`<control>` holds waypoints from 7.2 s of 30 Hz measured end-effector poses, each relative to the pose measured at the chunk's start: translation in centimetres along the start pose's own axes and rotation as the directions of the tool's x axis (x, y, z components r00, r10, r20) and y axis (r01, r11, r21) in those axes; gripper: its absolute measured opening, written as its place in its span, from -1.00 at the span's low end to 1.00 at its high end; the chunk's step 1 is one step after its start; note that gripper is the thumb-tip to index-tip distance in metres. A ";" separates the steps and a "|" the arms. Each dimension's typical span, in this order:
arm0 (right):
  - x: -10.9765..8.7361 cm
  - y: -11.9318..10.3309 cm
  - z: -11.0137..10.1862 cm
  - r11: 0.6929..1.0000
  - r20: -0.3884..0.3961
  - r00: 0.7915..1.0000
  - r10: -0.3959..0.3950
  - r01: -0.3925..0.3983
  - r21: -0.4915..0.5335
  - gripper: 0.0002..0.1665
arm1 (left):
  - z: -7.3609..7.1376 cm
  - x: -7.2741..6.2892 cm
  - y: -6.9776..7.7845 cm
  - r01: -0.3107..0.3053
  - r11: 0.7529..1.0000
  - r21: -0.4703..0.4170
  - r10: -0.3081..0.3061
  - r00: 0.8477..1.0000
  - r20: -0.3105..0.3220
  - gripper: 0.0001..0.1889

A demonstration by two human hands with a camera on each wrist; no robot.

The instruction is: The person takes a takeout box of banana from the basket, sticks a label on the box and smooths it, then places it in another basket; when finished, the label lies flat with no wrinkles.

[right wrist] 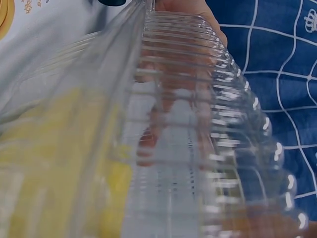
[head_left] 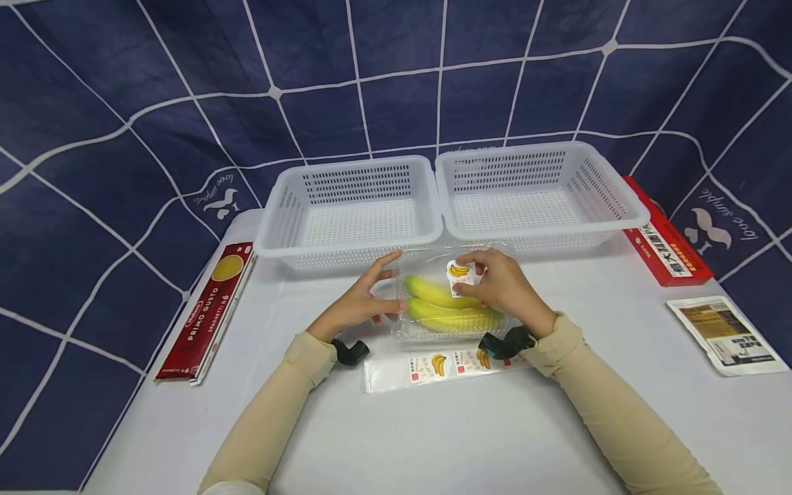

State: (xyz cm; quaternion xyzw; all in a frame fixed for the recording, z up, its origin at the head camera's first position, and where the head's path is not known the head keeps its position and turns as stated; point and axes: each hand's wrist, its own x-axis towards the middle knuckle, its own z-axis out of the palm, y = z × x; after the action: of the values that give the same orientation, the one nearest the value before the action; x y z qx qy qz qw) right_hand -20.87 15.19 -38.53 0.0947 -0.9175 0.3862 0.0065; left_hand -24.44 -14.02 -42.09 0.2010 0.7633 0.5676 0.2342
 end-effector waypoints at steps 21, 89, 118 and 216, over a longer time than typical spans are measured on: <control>-1.5 0.6 -6.4 0.893 0.263 0.935 -0.238 0.104 0.438 -0.43 | 1.0 -0.5 0.4 -0.012 0.998 0.066 0.011 1.000 0.012 -0.04; -2.6 17.6 -16.6 0.398 -0.129 0.894 0.429 -0.058 0.915 -0.57 | 1.9 -3.3 3.4 0.008 0.997 -0.076 -0.002 0.997 0.078 -0.19; -2.5 18.0 -16.2 0.356 -0.138 0.875 0.463 -0.041 0.934 -0.48 | -0.7 -1.1 11.0 -0.133 0.988 -0.074 0.130 0.990 -0.048 -0.15; -2.6 18.8 -15.5 0.309 -0.198 0.911 0.362 0.083 0.948 -0.55 | 7.8 21.0 13.8 0.196 0.979 0.062 -0.168 0.939 -0.300 -0.16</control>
State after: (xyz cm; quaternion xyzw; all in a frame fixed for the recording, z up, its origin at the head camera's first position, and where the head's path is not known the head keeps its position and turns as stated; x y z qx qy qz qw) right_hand -22.59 39.56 -41.19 -0.0771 -0.5038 0.8555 0.0914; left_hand -36.33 7.78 -33.49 0.0535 0.8299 0.5316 0.1604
